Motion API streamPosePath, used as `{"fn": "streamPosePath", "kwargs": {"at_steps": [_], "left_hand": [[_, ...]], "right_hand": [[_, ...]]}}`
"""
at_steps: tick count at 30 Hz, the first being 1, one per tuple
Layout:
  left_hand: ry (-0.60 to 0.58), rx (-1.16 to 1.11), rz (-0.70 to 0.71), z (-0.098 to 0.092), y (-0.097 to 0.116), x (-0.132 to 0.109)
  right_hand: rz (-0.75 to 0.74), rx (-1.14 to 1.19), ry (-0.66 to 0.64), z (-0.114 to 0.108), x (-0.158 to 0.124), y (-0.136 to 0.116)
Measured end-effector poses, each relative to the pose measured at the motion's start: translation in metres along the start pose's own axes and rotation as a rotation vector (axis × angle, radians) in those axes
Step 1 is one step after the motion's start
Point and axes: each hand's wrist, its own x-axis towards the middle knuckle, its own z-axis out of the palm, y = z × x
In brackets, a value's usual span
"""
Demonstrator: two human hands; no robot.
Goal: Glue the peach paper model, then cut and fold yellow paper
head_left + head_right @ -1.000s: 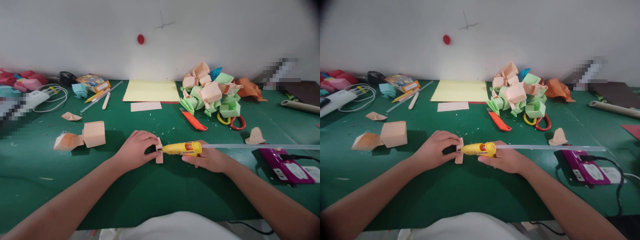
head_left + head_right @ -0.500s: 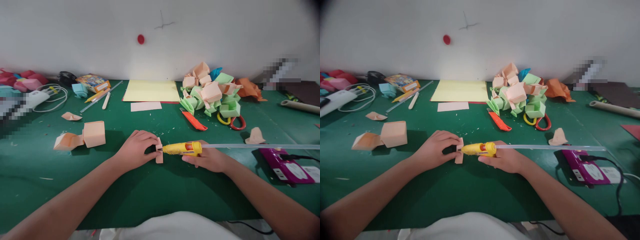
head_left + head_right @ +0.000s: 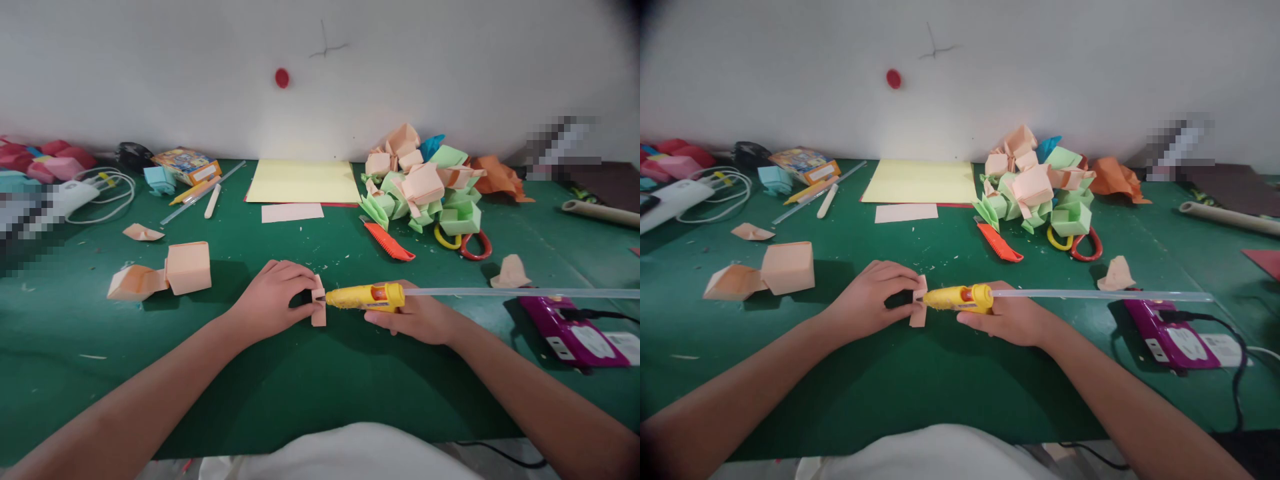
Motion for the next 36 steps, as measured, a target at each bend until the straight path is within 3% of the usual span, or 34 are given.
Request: {"fn": "streamPosePath", "kwargs": {"at_steps": [16, 36], "left_hand": [[0.009, -0.008, 0.003, 0.0007, -0.0005, 0.0002], [-0.013, -0.008, -0.021, -0.0013, 0.0018, 0.001]], "right_hand": [[-0.023, -0.015, 0.049, 0.0003, -0.0007, -0.002], [0.01, 0.057, 0.014, 0.0012, 0.0002, 0.0019]]}}
